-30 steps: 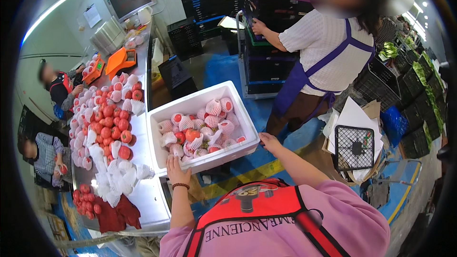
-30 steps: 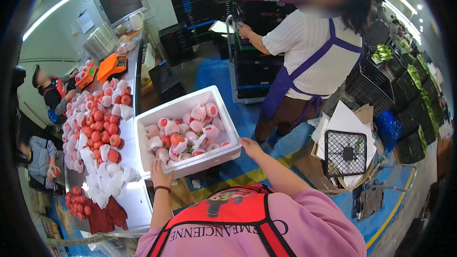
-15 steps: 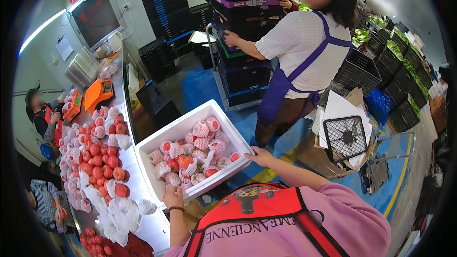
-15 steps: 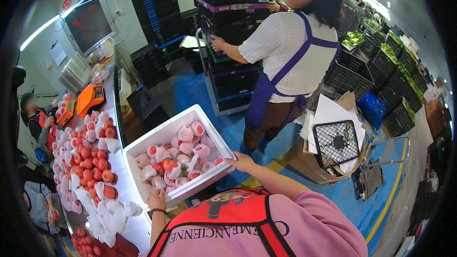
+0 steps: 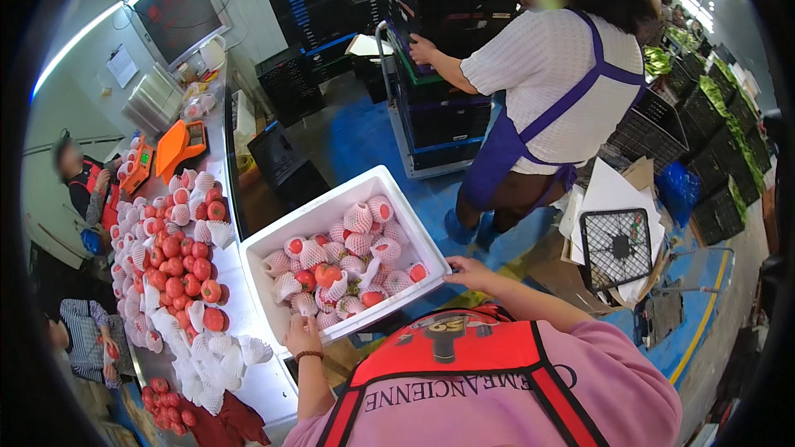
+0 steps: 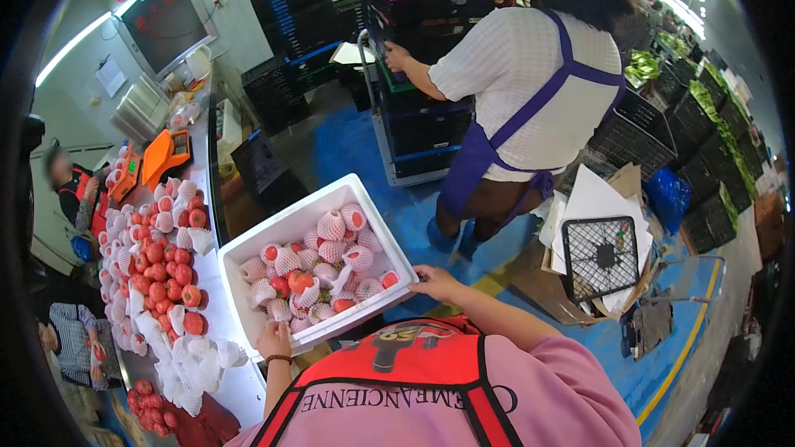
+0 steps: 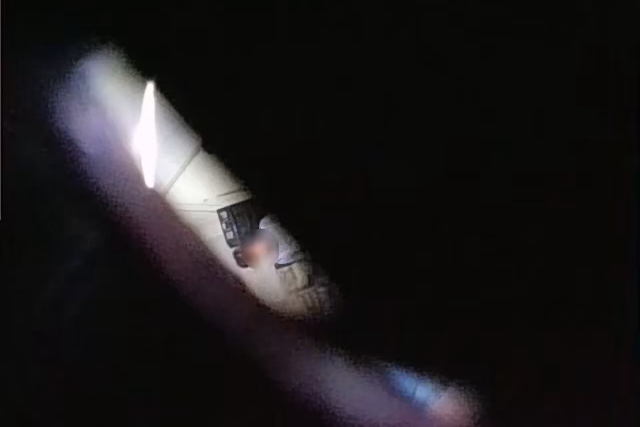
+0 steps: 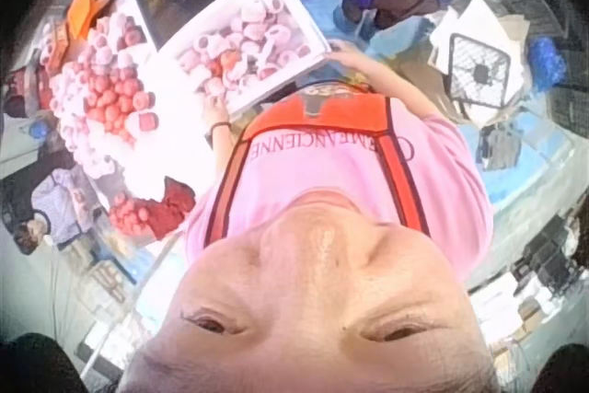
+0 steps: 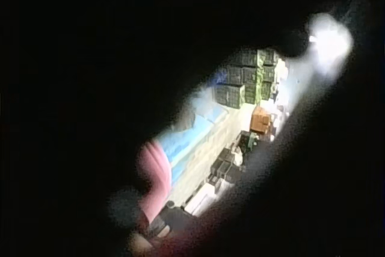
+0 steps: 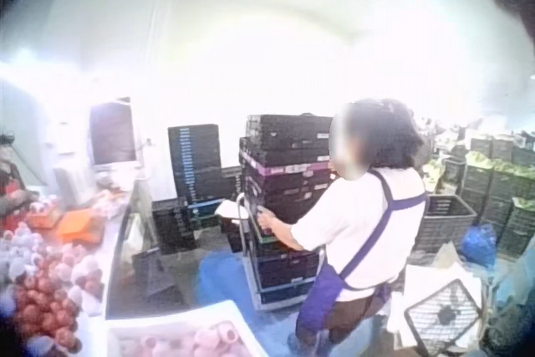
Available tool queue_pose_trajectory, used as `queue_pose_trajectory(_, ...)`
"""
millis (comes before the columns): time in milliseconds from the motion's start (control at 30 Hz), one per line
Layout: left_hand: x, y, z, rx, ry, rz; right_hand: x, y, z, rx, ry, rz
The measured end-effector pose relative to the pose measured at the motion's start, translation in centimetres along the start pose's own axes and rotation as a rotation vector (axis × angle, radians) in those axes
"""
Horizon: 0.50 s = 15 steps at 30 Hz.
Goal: The person places foam-netted apples onto a digital scale, then transfers them into a clear plastic clamshell container. The person closes the container and sets it aside, repeating the process with additional apples.
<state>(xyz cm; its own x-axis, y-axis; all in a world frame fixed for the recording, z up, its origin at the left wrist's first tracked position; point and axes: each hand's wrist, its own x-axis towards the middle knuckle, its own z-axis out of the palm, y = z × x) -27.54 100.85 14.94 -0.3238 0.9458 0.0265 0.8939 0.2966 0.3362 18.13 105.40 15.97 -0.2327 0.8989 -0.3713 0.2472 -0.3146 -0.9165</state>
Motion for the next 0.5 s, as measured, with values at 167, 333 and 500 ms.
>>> queue_pose_trajectory(167, 1.1, 5.5, 1.8, -0.097, 0.121, 0.177, 1.5, 1.6, -2.9, 0.053, -0.208, -0.036)
queue_pose_trajectory(333, 2.0, 21.2, 3.2, -0.26, 0.08, 0.303, 3.5, 2.8, -7.3, 0.013, -0.61, -0.03)
queue_pose_trajectory(500, 2.2, 32.5, 7.4, -0.294, -0.01, 0.295, 5.6, 5.4, -16.5, -0.191, -0.41, 0.042)
